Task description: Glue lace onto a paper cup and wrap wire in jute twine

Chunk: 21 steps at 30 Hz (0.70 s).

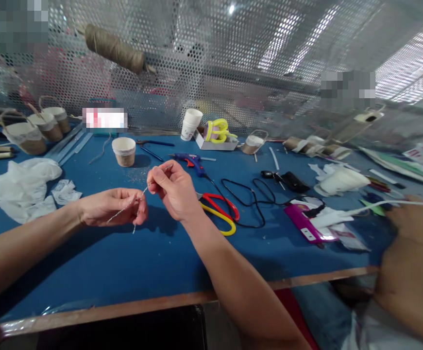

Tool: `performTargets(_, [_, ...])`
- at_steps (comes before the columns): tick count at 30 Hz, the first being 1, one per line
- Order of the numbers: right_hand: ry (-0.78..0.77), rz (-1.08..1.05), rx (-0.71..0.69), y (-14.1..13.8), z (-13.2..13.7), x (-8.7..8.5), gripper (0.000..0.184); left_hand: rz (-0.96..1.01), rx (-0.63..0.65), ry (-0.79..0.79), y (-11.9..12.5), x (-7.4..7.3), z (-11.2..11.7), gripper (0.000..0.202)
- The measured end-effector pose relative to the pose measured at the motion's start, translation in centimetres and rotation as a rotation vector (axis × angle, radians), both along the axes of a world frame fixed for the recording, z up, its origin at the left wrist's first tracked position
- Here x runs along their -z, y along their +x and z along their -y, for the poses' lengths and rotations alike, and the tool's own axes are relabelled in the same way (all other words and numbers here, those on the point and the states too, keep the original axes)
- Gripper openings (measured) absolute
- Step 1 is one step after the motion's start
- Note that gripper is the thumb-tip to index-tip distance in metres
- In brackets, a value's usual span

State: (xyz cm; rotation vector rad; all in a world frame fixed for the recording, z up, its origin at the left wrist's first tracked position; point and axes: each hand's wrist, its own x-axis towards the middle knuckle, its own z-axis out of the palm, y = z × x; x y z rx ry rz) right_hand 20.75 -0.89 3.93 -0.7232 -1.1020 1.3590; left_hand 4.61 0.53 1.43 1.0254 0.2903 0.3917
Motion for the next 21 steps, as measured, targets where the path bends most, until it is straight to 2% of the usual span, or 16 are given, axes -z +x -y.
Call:
performTargets(2, [0.007,0.032,0.013,0.0,0.1,-0.1,0.028,-0.041,-0.054,0.102,0.1,-0.4,0.3,0.036])
performTargets(3, [0.016,0.054,0.039,0.0,0.1,0.0,0.027,-0.1,-0.099,0.201,0.2,-0.8,0.3,0.034])
performTargets(5, [0.053,0.126,0.134,-0.1,0.1,0.2,0.025,-0.311,-0.252,0.526,0.2,-1.5,0.5,0.028])
performTargets(8, [0.129,0.261,0.294,-0.2,-0.2,0.6,0.02,-0.67,-0.555,1.099,0.3,-2.4,0.6,0.019])
performTargets(9, [0.141,0.282,0.317,-0.2,-0.3,0.7,0.02,-0.73,-0.609,1.196,0.3,-2.6,0.6,0.018])
performTargets(10, [0.138,0.277,0.317,-0.2,-0.4,0.7,0.02,-0.742,-0.605,1.208,0.1,-2.7,0.5,0.018])
performTargets(11, [0.122,0.248,0.294,-0.2,-0.5,0.7,0.021,-0.704,-0.555,1.138,0.0,-2.8,0.3,0.018])
performTargets(12, [0.099,0.202,0.255,-0.2,-0.5,0.6,0.022,-0.625,-0.465,0.995,-0.3,-2.8,0.1,0.021])
performTargets(13, [0.076,0.15,0.211,-0.1,-0.5,0.5,0.025,-0.512,-0.367,0.805,-0.6,-2.7,-0.2,0.024])
performTargets(15, [0.045,0.059,0.129,0.0,-0.5,0.3,0.028,-0.276,-0.256,0.426,-1.0,-2.3,-0.8,0.027])
performTargets(17, [0.032,0.004,0.074,0.1,-0.5,0.1,0.03,-0.154,-0.128,0.157,-1.1,-1.6,-0.9,0.03])
performTargets(19, [0.018,-0.024,0.038,0.1,-0.4,0.1,0.03,-0.077,-0.003,0.006,-0.8,-0.9,-0.7,0.034])
performTargets(21, [0.013,-0.035,0.013,0.2,-0.3,0.1,0.029,-0.011,0.048,-0.052,-0.3,-0.4,-0.1,0.034])
